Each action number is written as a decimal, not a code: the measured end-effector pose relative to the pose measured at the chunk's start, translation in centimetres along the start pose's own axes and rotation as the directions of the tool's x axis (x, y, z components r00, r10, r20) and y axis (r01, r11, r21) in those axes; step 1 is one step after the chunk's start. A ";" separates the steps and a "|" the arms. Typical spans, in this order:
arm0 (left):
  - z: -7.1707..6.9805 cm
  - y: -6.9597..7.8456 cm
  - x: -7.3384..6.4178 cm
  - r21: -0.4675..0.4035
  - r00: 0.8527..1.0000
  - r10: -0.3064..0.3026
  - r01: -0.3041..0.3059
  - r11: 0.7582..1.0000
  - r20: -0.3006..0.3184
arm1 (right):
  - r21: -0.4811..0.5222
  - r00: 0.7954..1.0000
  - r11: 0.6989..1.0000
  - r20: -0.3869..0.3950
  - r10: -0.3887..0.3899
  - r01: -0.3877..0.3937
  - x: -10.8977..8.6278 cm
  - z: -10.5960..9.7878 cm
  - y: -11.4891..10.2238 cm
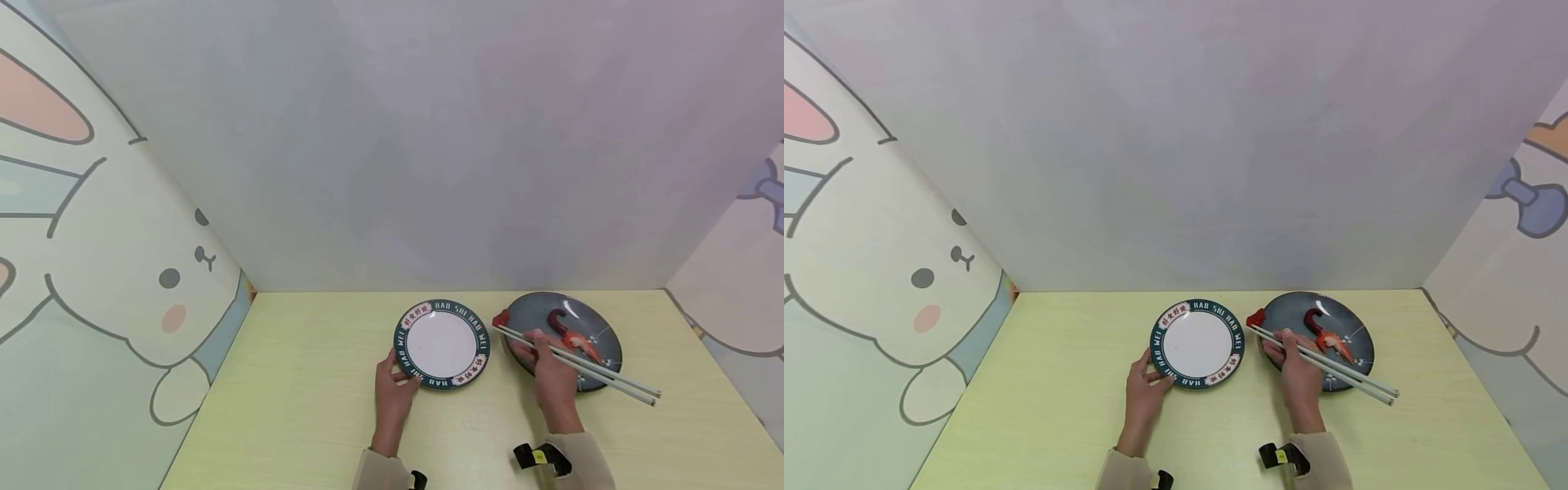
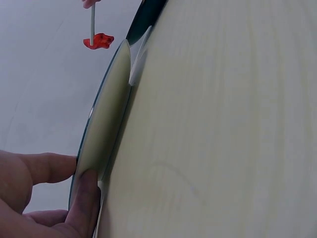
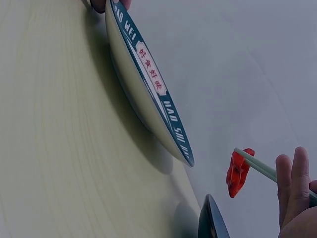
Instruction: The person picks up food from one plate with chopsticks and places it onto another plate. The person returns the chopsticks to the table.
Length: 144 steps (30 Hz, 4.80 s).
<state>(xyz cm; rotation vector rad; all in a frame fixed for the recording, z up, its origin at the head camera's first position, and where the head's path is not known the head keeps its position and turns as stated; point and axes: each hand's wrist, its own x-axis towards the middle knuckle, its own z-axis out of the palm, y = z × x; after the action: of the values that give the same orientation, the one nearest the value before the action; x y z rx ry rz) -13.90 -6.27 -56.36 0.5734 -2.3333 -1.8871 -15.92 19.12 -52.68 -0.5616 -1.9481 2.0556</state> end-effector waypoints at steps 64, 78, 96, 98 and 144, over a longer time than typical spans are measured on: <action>-0.1 0.2 -0.2 0.007 1.000 -0.014 0.014 1.000 0.001 | 0.251 0.987 0.968 -0.152 0.046 -0.006 3.3 -3.3 1.6; 0.0 0.3 -0.1 0.012 1.000 -0.017 0.017 1.000 0.000 | 0.150 0.989 0.989 -0.146 0.009 0.013 3.5 -3.3 1.6; 0.1 0.1 -0.1 0.004 1.000 -0.023 0.023 1.000 -0.005 | 0.091 0.989 0.994 -0.139 -0.049 0.062 3.5 -3.0 1.5; 0.1 0.1 -0.1 0.007 1.000 -0.022 0.022 1.000 -0.007 | 0.102 0.989 0.993 -0.138 -0.045 0.060 3.5 -2.9 1.5; 0.0 -0.1 0.1 0.009 1.000 -0.017 0.017 1.000 -0.002 | 0.135 0.993 0.990 -0.112 -0.033 0.049 1.6 -4.0 0.2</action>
<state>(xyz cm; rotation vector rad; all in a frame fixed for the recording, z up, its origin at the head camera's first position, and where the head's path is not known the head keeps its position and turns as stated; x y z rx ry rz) -13.98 -6.32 -56.45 0.5972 -2.3444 -1.8837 -15.54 23.34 -53.14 -0.5850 -1.7269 2.0687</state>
